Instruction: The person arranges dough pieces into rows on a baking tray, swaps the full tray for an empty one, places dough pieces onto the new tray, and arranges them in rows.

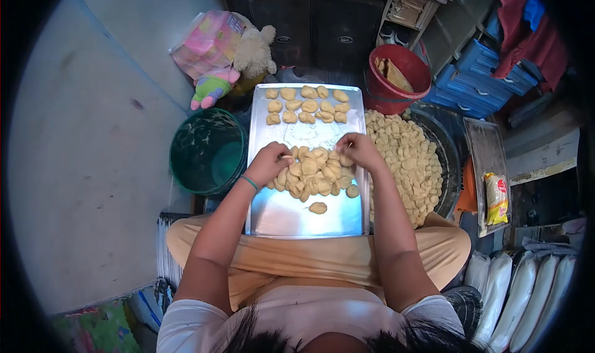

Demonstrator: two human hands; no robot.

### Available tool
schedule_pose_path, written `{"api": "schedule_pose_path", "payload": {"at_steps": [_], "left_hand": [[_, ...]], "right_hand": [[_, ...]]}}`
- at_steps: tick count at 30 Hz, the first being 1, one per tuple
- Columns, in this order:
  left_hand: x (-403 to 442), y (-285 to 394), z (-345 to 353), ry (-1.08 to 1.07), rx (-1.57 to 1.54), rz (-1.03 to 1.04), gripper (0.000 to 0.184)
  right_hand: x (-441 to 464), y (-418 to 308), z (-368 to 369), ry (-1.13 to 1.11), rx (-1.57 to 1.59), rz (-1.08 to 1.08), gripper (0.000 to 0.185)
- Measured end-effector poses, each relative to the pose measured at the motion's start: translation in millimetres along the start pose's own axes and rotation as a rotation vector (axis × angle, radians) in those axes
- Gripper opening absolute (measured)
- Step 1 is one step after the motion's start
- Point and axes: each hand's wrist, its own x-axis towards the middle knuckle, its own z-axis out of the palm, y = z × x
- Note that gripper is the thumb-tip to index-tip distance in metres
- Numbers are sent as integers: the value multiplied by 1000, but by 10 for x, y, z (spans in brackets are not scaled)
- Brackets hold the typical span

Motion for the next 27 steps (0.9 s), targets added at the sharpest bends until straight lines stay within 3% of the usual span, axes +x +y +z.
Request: {"api": "schedule_pose_path", "payload": {"at_steps": [3, 6, 7, 8, 9, 11, 13, 17, 22, 27], "left_hand": [[-130, -26, -109, 179, -165, -178, 15], [34, -206, -164, 316, -118, -127, 19], [123, -210, -194, 357, -99, -107, 19], [215, -208, -197, 375, -89, -85, 17], [345, -263, -196, 402, -23, -59, 17], [566, -428, -167, 450, 105, -12, 16], [692, -454, -211, 485, 35, -53, 16], [670, -436, -222, 471, -88, -146, 16], [505, -558, -196, 423, -9, 108, 20], [454, -472, -136, 447, 196, 173, 24]], "right_hand": [[200, -241, -16, 150, 9, -51, 16], [548, -347, 383, 268, 185, -161, 19], [723, -217, 620, 279, 110, -242, 20], [705, -306, 756, 106, 72, -215, 21], [626, -366, 914, 97, -270, -227, 26], [587, -470, 1095, 70, -468, -187, 33], [646, -520, 1171, 87, -470, -135, 41], [680, -503, 1133, 104, -396, -66, 45], [520, -517, 1141, 183, -392, -180, 40], [652, -398, 1115, 156, -298, -222, 41]]}}
